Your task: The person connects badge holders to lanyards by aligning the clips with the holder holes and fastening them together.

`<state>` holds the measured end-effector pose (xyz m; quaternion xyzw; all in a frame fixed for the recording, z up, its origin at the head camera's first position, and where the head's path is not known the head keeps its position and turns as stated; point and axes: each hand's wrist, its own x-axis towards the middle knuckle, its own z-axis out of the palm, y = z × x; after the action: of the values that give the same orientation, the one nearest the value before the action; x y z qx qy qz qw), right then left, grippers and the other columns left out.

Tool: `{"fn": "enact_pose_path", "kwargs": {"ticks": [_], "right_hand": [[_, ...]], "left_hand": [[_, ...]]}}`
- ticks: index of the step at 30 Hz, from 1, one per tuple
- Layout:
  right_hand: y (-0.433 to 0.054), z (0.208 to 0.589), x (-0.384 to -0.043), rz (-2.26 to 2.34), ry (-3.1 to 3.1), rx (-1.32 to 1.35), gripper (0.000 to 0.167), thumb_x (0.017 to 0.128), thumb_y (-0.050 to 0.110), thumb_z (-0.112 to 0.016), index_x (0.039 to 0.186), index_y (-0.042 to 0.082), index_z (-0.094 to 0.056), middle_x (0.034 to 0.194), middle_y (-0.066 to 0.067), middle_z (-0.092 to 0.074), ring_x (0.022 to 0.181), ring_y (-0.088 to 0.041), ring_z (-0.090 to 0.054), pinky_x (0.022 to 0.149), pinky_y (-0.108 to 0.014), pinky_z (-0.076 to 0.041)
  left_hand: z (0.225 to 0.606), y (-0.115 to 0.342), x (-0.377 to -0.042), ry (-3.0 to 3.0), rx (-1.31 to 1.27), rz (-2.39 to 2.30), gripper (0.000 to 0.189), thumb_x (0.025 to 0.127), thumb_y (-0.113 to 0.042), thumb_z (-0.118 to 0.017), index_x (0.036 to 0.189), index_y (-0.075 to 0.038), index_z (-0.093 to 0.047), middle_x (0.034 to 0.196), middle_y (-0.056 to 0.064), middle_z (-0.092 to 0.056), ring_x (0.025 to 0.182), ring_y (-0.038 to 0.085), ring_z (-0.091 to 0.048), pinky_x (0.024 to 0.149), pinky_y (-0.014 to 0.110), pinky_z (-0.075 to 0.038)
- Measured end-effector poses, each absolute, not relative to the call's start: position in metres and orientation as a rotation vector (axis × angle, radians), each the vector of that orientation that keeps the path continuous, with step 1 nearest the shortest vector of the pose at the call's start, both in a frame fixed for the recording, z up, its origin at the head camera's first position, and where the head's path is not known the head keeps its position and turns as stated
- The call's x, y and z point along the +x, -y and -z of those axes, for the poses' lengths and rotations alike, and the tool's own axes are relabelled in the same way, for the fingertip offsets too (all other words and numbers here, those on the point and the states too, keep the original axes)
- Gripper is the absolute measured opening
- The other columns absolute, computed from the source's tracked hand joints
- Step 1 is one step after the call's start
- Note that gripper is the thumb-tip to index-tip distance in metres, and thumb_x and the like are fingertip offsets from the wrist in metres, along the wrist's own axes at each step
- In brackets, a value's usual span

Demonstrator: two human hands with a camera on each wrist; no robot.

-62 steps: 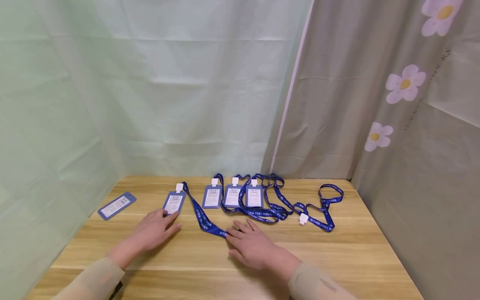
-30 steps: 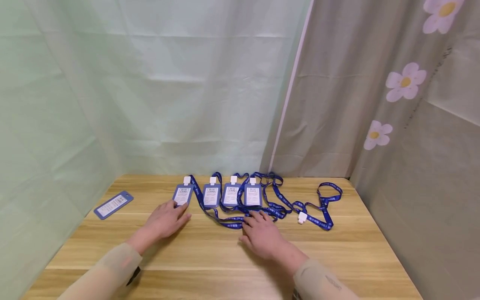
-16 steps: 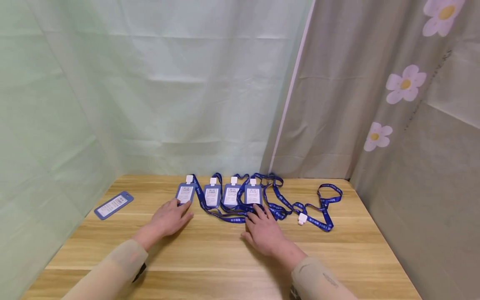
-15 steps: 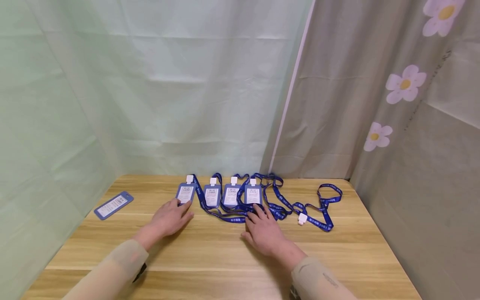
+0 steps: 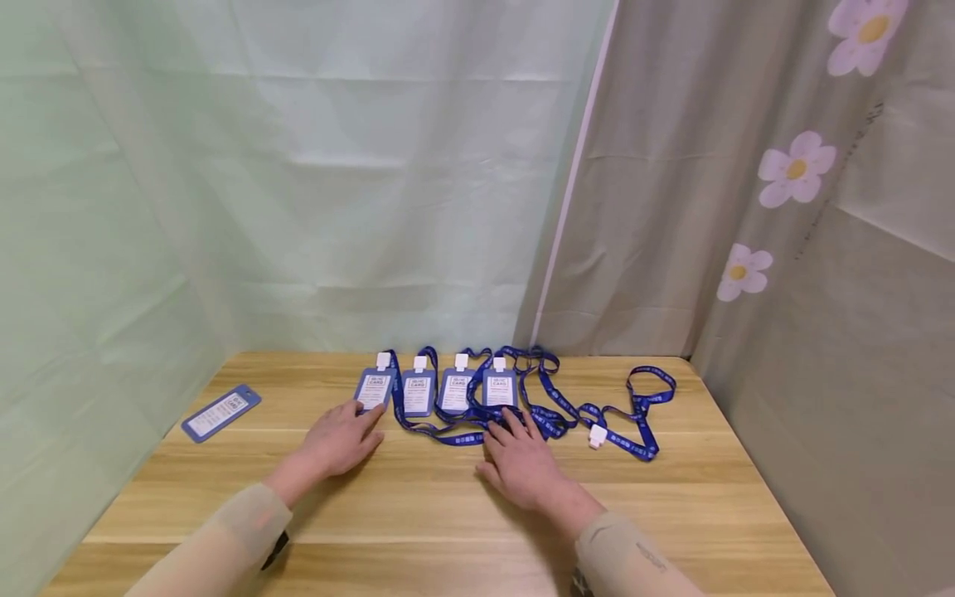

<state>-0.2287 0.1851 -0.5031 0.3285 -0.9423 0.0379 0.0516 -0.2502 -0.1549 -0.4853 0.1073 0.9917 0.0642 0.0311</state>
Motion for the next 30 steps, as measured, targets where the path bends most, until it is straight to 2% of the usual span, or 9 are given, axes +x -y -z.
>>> {"fn": "enact_pose_path", "kwargs": {"ticks": [7, 15, 21, 25, 30], "right_hand": [[-0.192, 0.502, -0.226, -0.219, 2.835, 1.043, 0.054, 0.107, 0.043, -0.051, 0.15, 0.011, -0.053, 0.158, -0.012, -0.044, 0.15, -0.041, -0.027, 0.121, -0.063, -0.016], [-0.207, 0.5, -0.225, -0.255, 2.8, 1.034, 0.054, 0.107, 0.042, -0.052, 0.152, 0.012, -0.051, 0.16, -0.013, -0.041, 0.15, -0.042, -0.026, 0.121, -0.062, -0.015], [-0.222, 0.496, -0.224, -0.233, 2.82, 0.985, 0.055, 0.106, 0.041, -0.054, 0.153, 0.012, -0.05, 0.16, -0.014, -0.04, 0.151, -0.042, -0.023, 0.121, -0.062, -0.014], [-0.237, 0.495, -0.223, -0.23, 2.811, 0.94, 0.056, 0.103, 0.036, -0.061, 0.152, 0.012, -0.05, 0.16, -0.015, -0.041, 0.151, -0.043, -0.024, 0.12, -0.064, -0.015], [-0.259, 0.494, -0.222, -0.237, 2.781, 0.879, 0.056, 0.099, 0.027, -0.069, 0.15, 0.01, -0.054, 0.157, -0.016, -0.045, 0.149, -0.044, -0.027, 0.119, -0.066, -0.018]], "left_hand": [[0.484, 0.161, -0.246, -3.078, 0.329, -0.255, 0.067, 0.103, -0.042, -0.057, 0.156, -0.004, -0.041, 0.15, 0.031, -0.043, 0.138, 0.051, -0.04, 0.114, 0.066, -0.029], [0.485, 0.164, -0.244, -3.107, 0.353, -0.267, 0.069, 0.104, -0.047, -0.053, 0.159, -0.009, -0.037, 0.16, 0.029, -0.031, 0.144, 0.052, -0.03, 0.116, 0.071, -0.018], [0.482, 0.161, -0.236, -3.095, 0.515, -0.223, 0.07, 0.104, -0.053, -0.049, 0.16, -0.012, -0.037, 0.163, 0.026, -0.027, 0.147, 0.052, -0.027, 0.116, 0.072, -0.015], [0.479, 0.155, -0.229, -3.06, 0.676, -0.223, 0.07, 0.105, -0.054, -0.048, 0.159, -0.012, -0.038, 0.164, 0.025, -0.027, 0.148, 0.051, -0.024, 0.116, 0.073, -0.013], [0.474, 0.143, -0.219, -2.997, 0.793, -0.184, 0.069, 0.105, -0.057, -0.044, 0.162, -0.019, -0.033, 0.167, 0.019, -0.023, 0.152, 0.044, -0.02, 0.119, 0.069, -0.01]]}}
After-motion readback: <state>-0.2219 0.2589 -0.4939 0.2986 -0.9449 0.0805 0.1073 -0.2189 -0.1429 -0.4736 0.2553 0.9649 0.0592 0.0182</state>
